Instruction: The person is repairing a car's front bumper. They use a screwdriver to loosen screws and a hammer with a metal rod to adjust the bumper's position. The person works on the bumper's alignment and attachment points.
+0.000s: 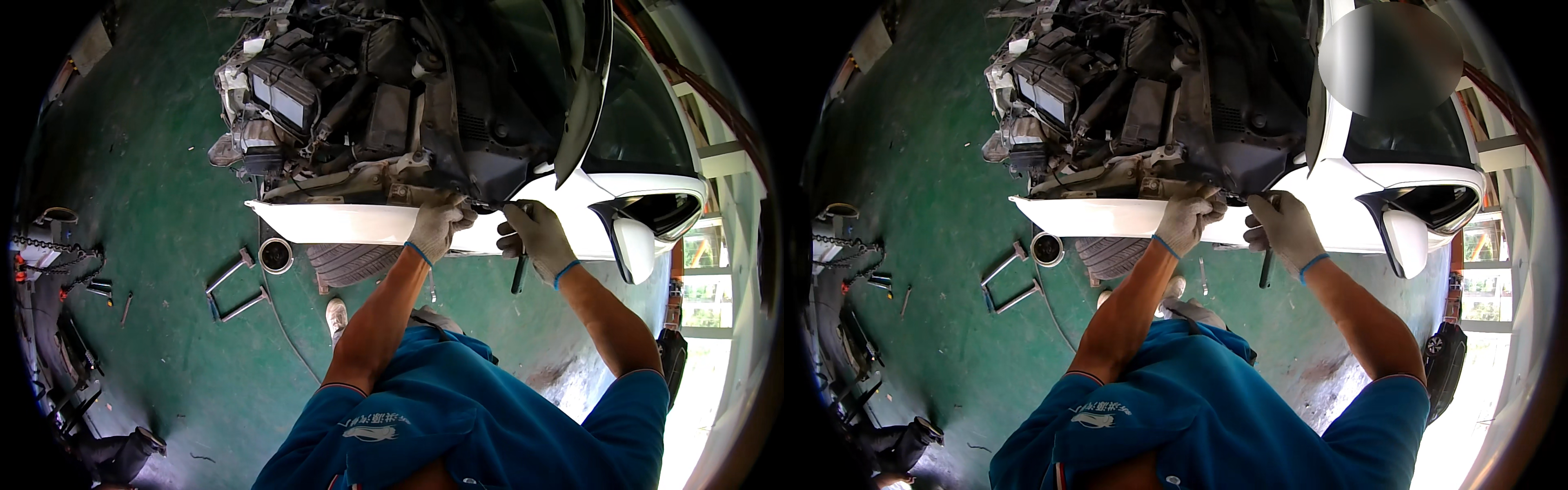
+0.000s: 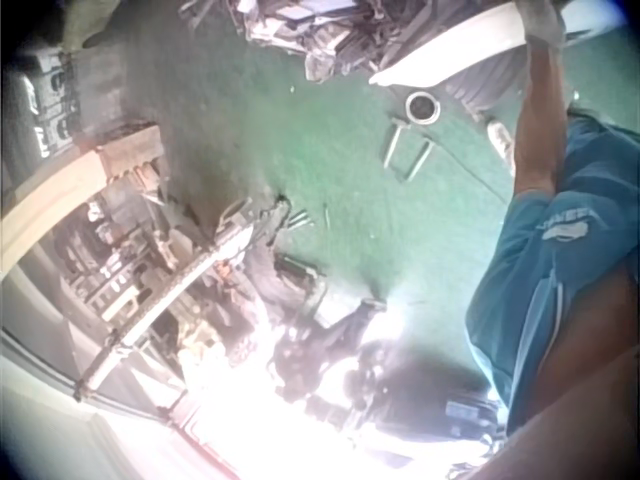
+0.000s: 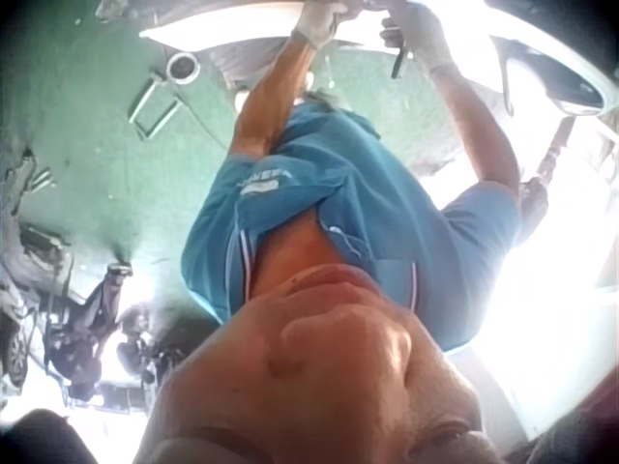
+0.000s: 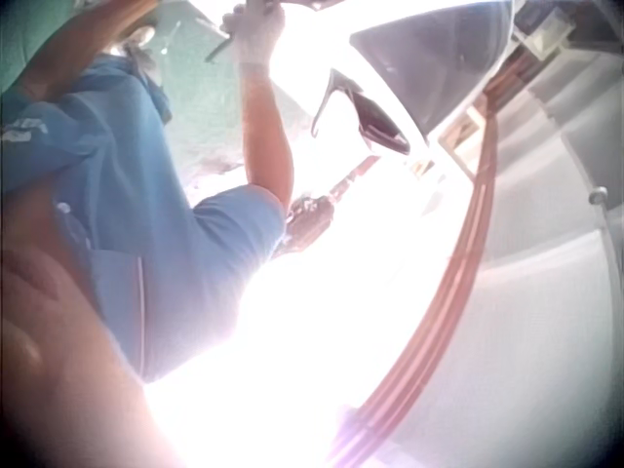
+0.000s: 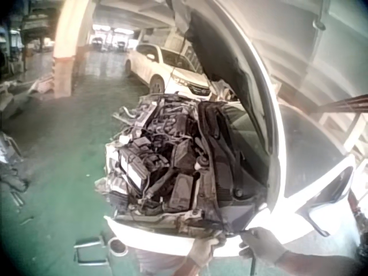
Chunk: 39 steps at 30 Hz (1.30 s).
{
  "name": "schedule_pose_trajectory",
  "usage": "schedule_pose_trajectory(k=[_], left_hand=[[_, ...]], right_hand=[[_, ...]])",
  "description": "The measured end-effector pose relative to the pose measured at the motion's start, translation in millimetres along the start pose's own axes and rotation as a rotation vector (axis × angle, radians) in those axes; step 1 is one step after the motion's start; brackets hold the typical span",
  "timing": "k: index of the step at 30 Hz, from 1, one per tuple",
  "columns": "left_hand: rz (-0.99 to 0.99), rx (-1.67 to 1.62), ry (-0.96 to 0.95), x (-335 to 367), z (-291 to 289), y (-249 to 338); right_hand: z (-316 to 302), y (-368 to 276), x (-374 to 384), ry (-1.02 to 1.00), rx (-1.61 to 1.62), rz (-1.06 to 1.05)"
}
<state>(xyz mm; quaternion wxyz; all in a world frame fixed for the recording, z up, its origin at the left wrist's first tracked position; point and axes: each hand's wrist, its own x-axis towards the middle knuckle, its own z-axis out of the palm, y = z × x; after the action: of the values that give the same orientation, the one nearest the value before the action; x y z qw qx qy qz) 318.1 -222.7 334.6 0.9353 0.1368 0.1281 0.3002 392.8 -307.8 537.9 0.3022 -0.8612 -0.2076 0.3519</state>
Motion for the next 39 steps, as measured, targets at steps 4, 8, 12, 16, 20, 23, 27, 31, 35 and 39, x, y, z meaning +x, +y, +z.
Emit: schedule_pose_trajectory(k=[4, 8, 12, 16, 20, 23, 27, 31, 35, 39], left_hand=[[0.025, -0.021, -0.005, 2, -1, -3], [0.015, -0.043, -0.014, 6, -10, -6], [0.008, -0.029, 0.024, 0, 1, -5], [-0.012, 0.026, 0.028, 4, -7, -5], [0.032, -0.044, -0.016, 10, -12, -8], [0.022, -0.039, -0.048, 11, -12, -11], [0.009, -0.012, -0.011, 12, -12, -11], [0.005, -0.022, -0.009, 8, -7, -10], [0.006, -0.037, 0.011, 5, -8, -10], [0.013, -0.007, -0.011, 7, -14, -6]], right_hand=[[-30, 6, 8, 0.029, -1.217, -0.685], [-31, -11, -3, 0.211, -1.682, -1.145], [-27, 3, -4, 0.207, -1.523, -0.677], [-17, -25, -8, -0.111, -0.655, -0.029], [-8, -8, -3, -0.057, -0.164, 0.051], [-21, 1, -1, 0.031, -0.748, -0.297], [-19, 8, 12, 0.095, -1.287, -0.827], [-24, 3, 23, 0.014, -1.413, -1.038], [-14, 6, 33, 0.154, -1.286, -0.89], [5, -26, 25, 0.095, -0.679, -0.108]])
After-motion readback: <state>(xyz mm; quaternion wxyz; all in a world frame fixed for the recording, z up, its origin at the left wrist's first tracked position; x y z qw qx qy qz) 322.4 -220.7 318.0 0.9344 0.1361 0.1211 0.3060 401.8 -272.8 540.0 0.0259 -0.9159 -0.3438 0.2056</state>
